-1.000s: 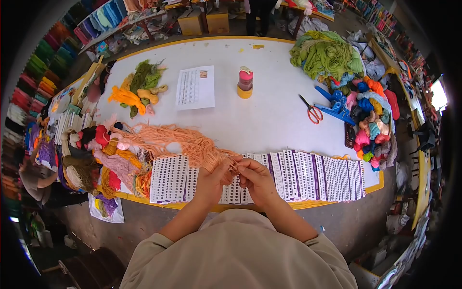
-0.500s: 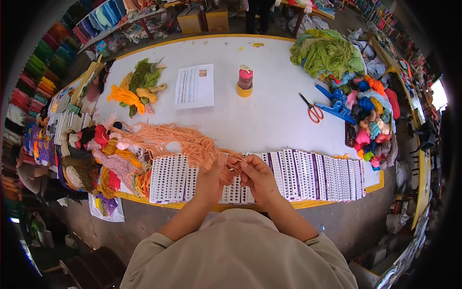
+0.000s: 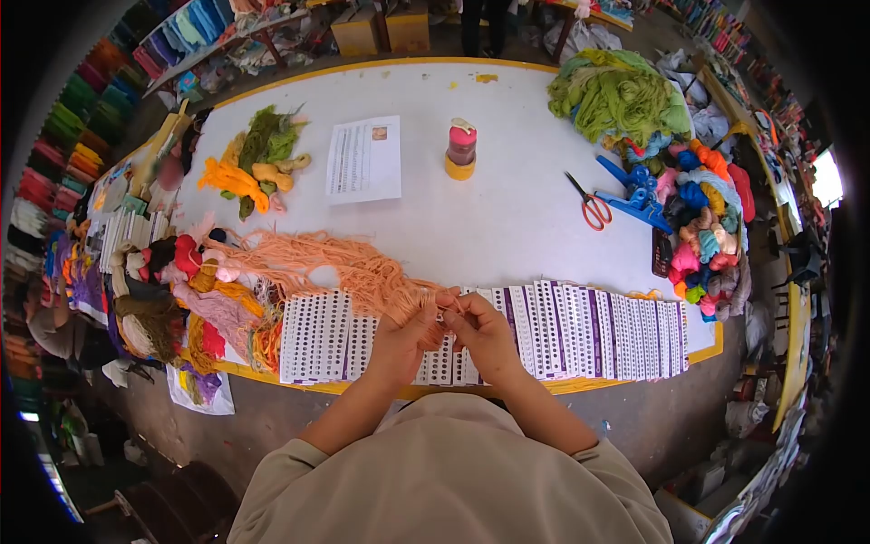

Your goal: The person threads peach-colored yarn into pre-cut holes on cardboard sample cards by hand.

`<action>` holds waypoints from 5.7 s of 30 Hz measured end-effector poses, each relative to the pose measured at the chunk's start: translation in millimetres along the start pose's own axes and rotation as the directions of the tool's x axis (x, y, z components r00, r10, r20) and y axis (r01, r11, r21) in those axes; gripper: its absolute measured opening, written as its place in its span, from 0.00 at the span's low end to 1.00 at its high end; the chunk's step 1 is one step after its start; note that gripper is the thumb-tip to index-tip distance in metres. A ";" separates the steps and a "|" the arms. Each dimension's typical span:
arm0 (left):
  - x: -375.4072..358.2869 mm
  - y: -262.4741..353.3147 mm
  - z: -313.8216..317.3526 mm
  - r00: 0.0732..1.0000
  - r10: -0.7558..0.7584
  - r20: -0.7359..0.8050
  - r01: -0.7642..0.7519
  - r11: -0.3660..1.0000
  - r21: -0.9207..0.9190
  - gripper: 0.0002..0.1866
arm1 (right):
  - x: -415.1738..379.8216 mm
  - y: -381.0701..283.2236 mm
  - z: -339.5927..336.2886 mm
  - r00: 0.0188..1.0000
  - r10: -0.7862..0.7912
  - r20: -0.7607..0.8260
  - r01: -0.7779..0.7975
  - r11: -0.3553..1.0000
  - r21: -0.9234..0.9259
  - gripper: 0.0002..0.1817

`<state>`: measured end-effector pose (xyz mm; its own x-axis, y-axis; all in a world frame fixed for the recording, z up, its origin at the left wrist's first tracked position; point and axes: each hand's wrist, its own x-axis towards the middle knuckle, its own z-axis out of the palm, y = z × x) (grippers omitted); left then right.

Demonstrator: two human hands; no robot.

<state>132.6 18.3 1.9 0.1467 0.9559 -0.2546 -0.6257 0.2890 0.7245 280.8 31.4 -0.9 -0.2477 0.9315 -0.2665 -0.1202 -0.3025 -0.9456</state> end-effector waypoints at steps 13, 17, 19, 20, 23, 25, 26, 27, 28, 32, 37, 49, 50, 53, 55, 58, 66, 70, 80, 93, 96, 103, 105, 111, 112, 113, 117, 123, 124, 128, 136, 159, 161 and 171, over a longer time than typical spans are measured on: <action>36.6 36.0 -27.4 0.960 -0.082 -0.266 0.129 0.977 0.168 0.14 | 2.3 -12.7 -48.6 0.965 0.224 0.137 -0.228 0.973 0.015 0.03; 45.9 79.4 -158.6 0.931 -0.100 -0.351 0.083 0.995 -0.063 0.10 | 23.0 19.2 -152.6 0.787 -0.214 -0.578 0.284 0.958 0.032 0.07; 46.0 104.4 -231.7 0.977 -0.092 -0.192 -0.001 0.900 -0.435 0.08 | 11.7 42.6 -233.4 0.877 -0.090 -0.472 0.365 0.763 0.533 0.10; 42.7 122.8 -247.8 0.950 -0.035 -0.311 -0.102 0.904 -0.415 0.08 | 5.1 59.9 -279.0 0.900 -0.069 -0.431 0.337 0.738 0.585 0.09; 31.5 181.3 -305.7 0.879 0.112 -0.464 -0.252 0.934 -0.253 0.11 | -22.8 69.7 -390.6 0.743 0.091 -0.663 0.336 0.805 0.488 0.04; 11.5 215.5 -398.2 0.826 0.156 -0.542 -0.312 0.927 -0.209 0.13 | -54.0 57.8 -465.3 0.489 0.094 -0.867 0.339 0.896 0.288 0.03; 6.2 216.7 -390.8 0.783 0.230 -0.579 -0.388 0.907 -0.165 0.14 | -88.3 67.8 -529.4 0.561 -0.125 -0.818 0.099 0.992 -0.083 0.02; 2.0 225.1 -375.2 0.732 0.303 -0.610 -0.462 0.879 -0.117 0.15 | -79.1 37.9 -509.6 0.043 0.092 -0.995 0.286 0.953 0.101 0.07; 8.8 210.0 -288.5 0.787 0.269 -0.555 -0.416 0.896 -0.155 0.16 | -76.0 25.8 -499.4 0.007 0.025 -1.000 0.223 0.974 0.026 0.05; 54.9 80.9 -240.9 0.947 -0.146 -0.287 0.095 0.978 -0.187 0.11 | -22.8 104.6 -449.7 0.630 -0.232 -0.741 -0.324 0.788 -0.523 0.15; 132.5 -85.9 -133.4 0.725 -0.578 -0.375 0.594 0.800 -0.085 0.09 | 91.2 153.9 -216.5 0.975 0.144 -0.169 -0.209 0.855 -0.475 0.11; 164.5 -180.2 -102.9 0.818 -0.273 -0.506 0.566 0.540 0.623 0.08 | 150.2 182.2 -139.2 0.943 0.319 0.099 -0.151 0.672 -0.725 0.09; 163.7 -179.5 -101.9 0.817 -0.273 -0.509 0.568 0.539 0.622 0.08 | 151.1 179.3 -139.4 0.931 0.346 0.112 -0.164 0.674 -0.720 0.09; 164.6 -176.2 -100.8 0.731 -0.377 -0.569 0.650 0.638 0.412 0.07 | 153.7 183.5 -138.8 0.930 0.354 0.100 -0.185 0.685 -0.704 0.10; 167.4 -167.0 -93.1 0.736 -0.438 -0.516 0.638 0.704 0.312 0.07 | 155.3 179.4 -138.5 0.918 0.386 0.092 -0.246 0.734 -0.633 0.09; 172.2 -167.7 -98.1 0.737 -0.492 -0.463 0.665 0.646 0.373 0.06 | 156.8 182.0 -140.8 0.897 0.430 0.104 -0.317 0.787 -0.529 0.09; 158.3 -157.2 -121.5 0.800 -0.416 -0.432 0.585 0.700 0.408 0.07 | 164.7 189.0 -149.3 0.819 0.535 0.209 -0.460 0.829 -0.319 0.11; 148.3 -154.6 -114.2 0.746 -0.610 -0.267 0.602 0.789 -0.120 0.06 | 165.8 186.8 -150.7 0.789 0.577 0.212 -0.535 0.814 -0.227 0.11; 148.0 -192.8 -134.3 0.932 -0.300 -0.201 0.279 0.243 0.929 0.09 | 166.1 197.7 -153.6 0.762 0.604 0.234 -0.570 0.797 -0.201 0.12; 113.8 78.9 -191.3 0.733 0.244 -0.635 -0.089 0.960 0.266 0.12 | 165.1 194.3 -145.9 0.800 0.588 0.120 -0.519 0.778 -0.355 0.11; 102.1 68.1 -169.7 0.643 0.300 -0.704 0.282 0.763 0.582 0.16 | 160.6 186.7 -144.1 0.806 0.584 0.098 -0.502 0.761 -0.411 0.11; 83.1 -4.8 -36.2 0.970 -0.011 -0.243 0.050 0.987 0.154 0.20 | 127.0 145.9 -102.8 0.967 0.243 -0.082 -0.249 0.811 -0.529 0.17; 73.8 -16.0 -20.8 0.987 -0.027 -0.157 0.011 0.995 -0.097 0.23 | 110.5 112.2 -88.9 0.992 0.125 0.030 -0.121 0.987 -0.107 0.17; 44.6 -22.5 -4.7 0.999 0.037 0.027 -0.036 0.999 -0.041 0.24 | 51.1 -4.5 -45.9 0.971 0.144 0.188 -0.151 0.988 0.024 0.05; 37.5 -19.6 -0.6 0.999 -0.031 0.026 0.032 0.998 -0.050 0.23 | 45.6 -4.9 -42.9 0.975 0.124 0.187 -0.129 0.991 0.019 0.05; 31.9 -16.6 3.4 0.995 -0.100 0.022 0.101 0.993 -0.059 0.23 | 41.4 -1.6 -40.3 0.981 0.075 0.181 -0.079 0.997 0.018 0.05; 19.0 -12.4 6.6 1.000 -0.028 0.007 0.029 0.998 -0.058 0.22 | 21.5 -8.0 -34.8 0.975 0.159 0.154 -0.189 0.960 0.206 0.04; 0.5 -10.3 12.1 0.994 -0.082 0.065 0.086 0.995 -0.059 0.23 | -0.5 -23.9 -20.2 0.989 0.136 0.062 -0.144 0.978 0.152 0.04; -1.3 -12.1 12.8 0.994 -0.080 0.069 0.084 0.995 -0.057 0.23 | -2.7 -21.6 -17.4 0.989 0.132 0.061 -0.140 0.978 0.152 0.04; -8.5 -14.6 17.8 0.994 -0.095 0.059 0.095 0.995 0.009 0.26 | -9.9 -10.7 -14.1 0.997 0.005 0.079 -0.022 0.976 0.216 0.04; -18.2 -7.4 37.0 0.998 -0.045 0.044 0.044 0.998 0.040 0.26 | -27.0 -22.8 -16.5 0.999 0.022 0.044 -0.033 0.960 0.279 0.03; -34.5 -12.6 34.8 0.998 -0.046 0.039 0.036 0.973 0.228 0.23 | -43.0 -10.3 -15.4 0.997 0.053 0.062 -0.064 0.978 0.199 0.05; -34.0 -14.2 30.0 0.997 -0.040 0.067 0.025 0.977 0.213 0.22 | -44.5 -8.4 -13.0 0.997 0.043 0.059 -0.056 0.972 0.229 0.06; -23.5 -26.0 30.4 0.999 0.025 0.024 -0.026 0.998 0.053 0.15 | -49.0 -8.8 -19.5 0.993 0.114 -0.033 -0.099 0.951 0.293 0.04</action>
<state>168.7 -10.0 8.4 0.1493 0.9636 -0.2216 -0.5877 0.2667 0.7639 312.8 -7.6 16.8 -0.2277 0.8972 -0.3784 -0.3711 -0.4393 -0.8182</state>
